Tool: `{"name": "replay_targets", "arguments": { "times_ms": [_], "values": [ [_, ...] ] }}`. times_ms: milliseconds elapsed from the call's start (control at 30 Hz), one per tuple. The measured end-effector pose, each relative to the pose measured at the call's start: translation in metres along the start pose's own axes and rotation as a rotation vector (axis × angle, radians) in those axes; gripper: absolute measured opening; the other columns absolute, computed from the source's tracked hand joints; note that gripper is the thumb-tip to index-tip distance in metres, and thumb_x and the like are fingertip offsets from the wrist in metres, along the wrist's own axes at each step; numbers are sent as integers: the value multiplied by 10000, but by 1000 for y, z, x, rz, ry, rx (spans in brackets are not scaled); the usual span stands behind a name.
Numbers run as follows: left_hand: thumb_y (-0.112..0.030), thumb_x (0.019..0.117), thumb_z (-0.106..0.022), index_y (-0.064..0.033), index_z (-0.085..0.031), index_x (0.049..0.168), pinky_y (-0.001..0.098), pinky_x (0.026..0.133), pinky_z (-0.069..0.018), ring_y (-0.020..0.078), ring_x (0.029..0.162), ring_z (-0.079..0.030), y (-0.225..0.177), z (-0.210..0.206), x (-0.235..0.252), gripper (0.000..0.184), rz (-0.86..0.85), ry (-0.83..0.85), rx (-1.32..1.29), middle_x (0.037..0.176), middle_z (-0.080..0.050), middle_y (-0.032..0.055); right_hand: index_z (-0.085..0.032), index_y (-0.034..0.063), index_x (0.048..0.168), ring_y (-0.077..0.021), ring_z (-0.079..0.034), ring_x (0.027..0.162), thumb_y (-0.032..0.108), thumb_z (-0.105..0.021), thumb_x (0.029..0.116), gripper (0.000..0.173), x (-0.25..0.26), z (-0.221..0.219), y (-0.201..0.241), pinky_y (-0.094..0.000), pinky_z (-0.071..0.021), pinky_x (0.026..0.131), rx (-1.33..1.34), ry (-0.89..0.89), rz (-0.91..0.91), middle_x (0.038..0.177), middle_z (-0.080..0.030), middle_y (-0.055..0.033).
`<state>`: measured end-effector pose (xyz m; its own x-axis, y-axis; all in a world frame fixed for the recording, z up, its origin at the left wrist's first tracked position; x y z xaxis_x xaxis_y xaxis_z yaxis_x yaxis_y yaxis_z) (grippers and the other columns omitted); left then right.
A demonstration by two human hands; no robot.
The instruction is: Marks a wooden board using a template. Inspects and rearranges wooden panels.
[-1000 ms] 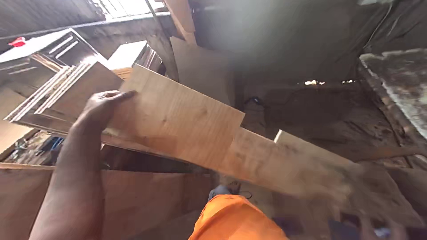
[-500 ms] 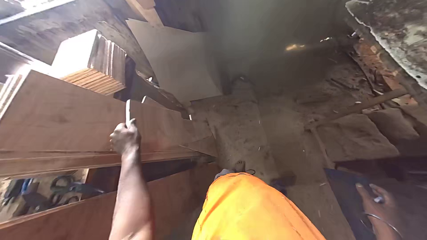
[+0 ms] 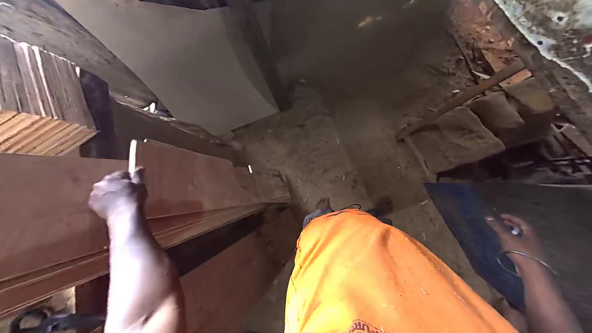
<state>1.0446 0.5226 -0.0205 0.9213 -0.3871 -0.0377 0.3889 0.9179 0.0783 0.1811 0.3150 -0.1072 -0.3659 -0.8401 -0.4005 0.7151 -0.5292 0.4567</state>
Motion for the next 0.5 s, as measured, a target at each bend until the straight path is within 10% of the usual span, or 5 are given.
{"name": "replay_targets", "arguments": {
  "times_ms": [100,500],
  "values": [
    [-185,933,-667,-8,-571,1382,717,1050,-386,539,1390,-411,-14,-50,-5,492,-84,-83,83,1485,-443,343,-532,12,1432,-424,-534,1297,326,-695,985,570,-5,-26,-7,-607,-409,1083,-7,33,17,1408,-552,-278],
    [-357,923,-727,28,-375,1542,690,1175,-247,540,1492,-253,-42,-46,-38,809,-51,-11,6,1611,-254,358,-576,-2,1378,-426,-594,1232,343,-707,969,551,-61,-113,-96,-612,-458,1041,-103,319,-203,1328,-615,-278]
  ]
}}
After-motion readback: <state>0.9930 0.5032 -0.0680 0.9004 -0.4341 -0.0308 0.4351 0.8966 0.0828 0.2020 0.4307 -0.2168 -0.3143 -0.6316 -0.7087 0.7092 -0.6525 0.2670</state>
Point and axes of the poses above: each hand's wrist, its own x-axis towards the middle knuckle, its own z-axis out of the back of the hand, y = z × x, the point moved 1 cm from there along x, towards the middle knuckle
